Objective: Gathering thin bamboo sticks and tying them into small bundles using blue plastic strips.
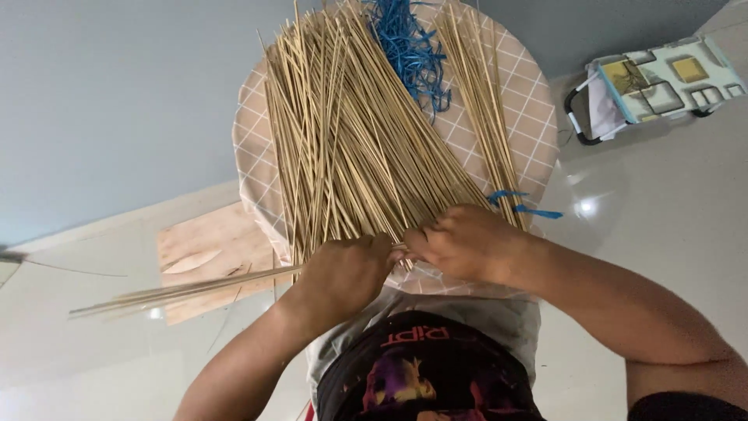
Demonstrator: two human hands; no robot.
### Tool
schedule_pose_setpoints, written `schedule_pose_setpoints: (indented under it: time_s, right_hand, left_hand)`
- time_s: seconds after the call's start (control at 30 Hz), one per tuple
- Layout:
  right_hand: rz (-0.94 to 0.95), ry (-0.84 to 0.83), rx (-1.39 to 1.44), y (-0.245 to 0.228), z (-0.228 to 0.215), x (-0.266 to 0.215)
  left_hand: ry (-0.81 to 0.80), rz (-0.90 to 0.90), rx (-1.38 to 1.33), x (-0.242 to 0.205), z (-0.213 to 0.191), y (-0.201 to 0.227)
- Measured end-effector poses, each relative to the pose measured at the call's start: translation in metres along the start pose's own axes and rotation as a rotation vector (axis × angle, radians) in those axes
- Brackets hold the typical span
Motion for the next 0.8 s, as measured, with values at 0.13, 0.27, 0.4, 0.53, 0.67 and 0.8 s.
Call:
schedule_pose_setpoints:
  time_s: [0.13, 0.27, 0.4, 0.53, 0.67, 0.8]
  right_hand:
    - [-0.068, 0.011, 0.111, 0.045, 0.000, 0.032]
    - [0.727, 0.277, 0.298, 0.176, 0.001, 0.063]
    - [0.354, 0.424, -0.270, 0.258, 0.051, 0.088]
    - [0.283, 0.386, -0.211, 0.275, 0.070, 0.095]
    - [0.317, 0.399, -0.209, 0.278, 0.051, 0.099]
    - [0.130, 0.803, -0.011, 0.247, -0.027, 0.102]
  left_hand:
    - [-0.063, -0.077, 0.059, 0.003, 0.003, -0.022]
    - [0.108, -0.203, -0.003, 0.004, -0.011, -0.046]
    - [0.163, -0.234, -0.002, -0.002, -0.010, -0.056]
    - [0.150, -0.328, 0.019, -0.012, -0.005, -0.069]
    - [0.151, -0.358, -0.061, -0.016, -0.007, -0.075]
    - [0.241, -0.300, -0.080, -0.006, -0.028, -0.067]
Point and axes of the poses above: each hand's wrist, its own x-axis towards the middle knuckle, its own z-axis out of the palm, y = z × x, the point moved 4 cm from there along x, towards the middle knuckle, and after that the axes turned 14 degrees about y, right-handed, at the moved point
